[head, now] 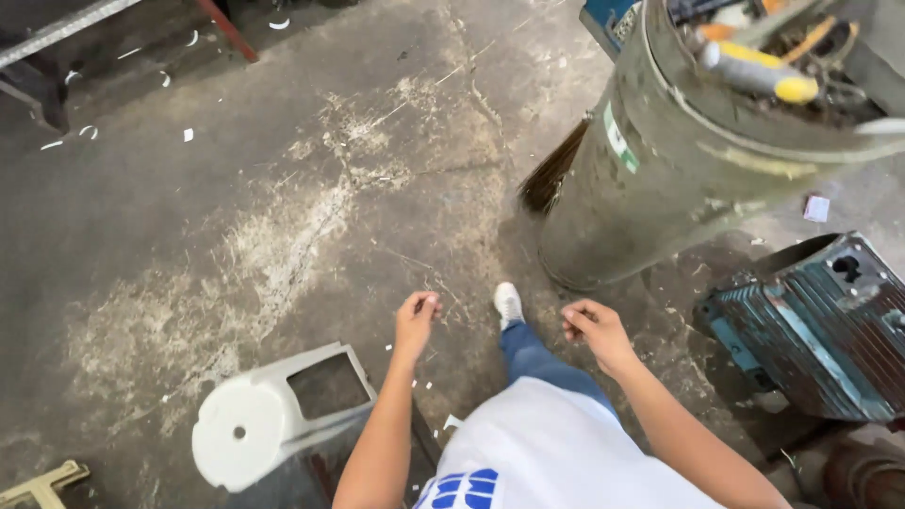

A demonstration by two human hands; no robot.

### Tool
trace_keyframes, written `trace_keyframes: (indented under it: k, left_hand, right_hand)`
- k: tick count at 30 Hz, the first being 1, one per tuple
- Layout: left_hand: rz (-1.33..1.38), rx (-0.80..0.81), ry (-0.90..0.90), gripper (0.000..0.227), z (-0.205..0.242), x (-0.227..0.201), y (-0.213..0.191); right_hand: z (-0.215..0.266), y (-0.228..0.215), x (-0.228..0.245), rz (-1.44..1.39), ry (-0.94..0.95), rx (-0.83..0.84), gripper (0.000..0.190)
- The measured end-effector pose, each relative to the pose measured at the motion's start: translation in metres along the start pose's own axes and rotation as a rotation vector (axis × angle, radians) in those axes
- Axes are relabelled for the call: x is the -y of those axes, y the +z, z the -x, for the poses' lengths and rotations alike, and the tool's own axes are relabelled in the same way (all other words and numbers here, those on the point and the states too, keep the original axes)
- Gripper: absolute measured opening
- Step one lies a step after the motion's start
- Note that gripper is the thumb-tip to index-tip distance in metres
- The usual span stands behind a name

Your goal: The person works on a motor stator, arranging copper windings and inserting white insulating strips into the slots. They briefly walk to a drawer to retrieve a strip, then return to the workbench to continue inserting and cutting the material with scissors.

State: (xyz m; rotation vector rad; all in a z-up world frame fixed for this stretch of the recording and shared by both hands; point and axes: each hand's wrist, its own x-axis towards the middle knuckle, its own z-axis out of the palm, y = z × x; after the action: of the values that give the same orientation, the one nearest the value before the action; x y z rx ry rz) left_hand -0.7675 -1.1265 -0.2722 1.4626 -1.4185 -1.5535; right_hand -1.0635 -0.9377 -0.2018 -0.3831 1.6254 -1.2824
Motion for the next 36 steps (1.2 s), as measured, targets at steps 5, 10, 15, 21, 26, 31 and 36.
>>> trace_keyframes:
  k: [5, 10, 15, 21, 26, 31, 36]
  left_hand:
    - [-0.46, 0.067, -0.371, 0.025, -0.096, 0.11, -0.063]
    - [-0.438, 0.001, -0.807, 0.027, -0.097, 0.101, -0.118]
    - [0.091, -0.468, -0.947, 0.03, -0.153, 0.128, -0.132]
    - [-0.104, -0.053, -1.251, 0.038, -0.356, 0.043, -0.177]
    - [-0.863, 0.343, -0.484, 0.029, -0.627, -0.026, -0.264]
    - [-0.645, -0.014, -0.37, 0.022, -0.885, -0.147, -0.331]
    - [-0.276, -0.105, -0.29, 0.014, -1.072, -0.282, -0.324]
  right_hand:
    - [-0.155, 0.068, 0.101, 0.005, 0.046, 0.127, 0.01]
    - [-0.329, 0.182, 0.205, 0.105, 0.063, 0.316, 0.013]
    - [-0.496, 0.298, 0.268, 0.295, -0.102, 0.347, 0.009]
    - [-0.683, 0.319, 0.194, 0.924, -0.019, 0.461, 0.038]
    - [-0.727, 0.306, 0.207, 0.697, 0.437, 0.22, 0.009]
    - [-0.793, 0.349, 0.27, 0.296, 0.463, -0.03, 0.011]
    - [-0.934, 0.373, 0.244, 0.291, 0.498, 0.0, 0.011]
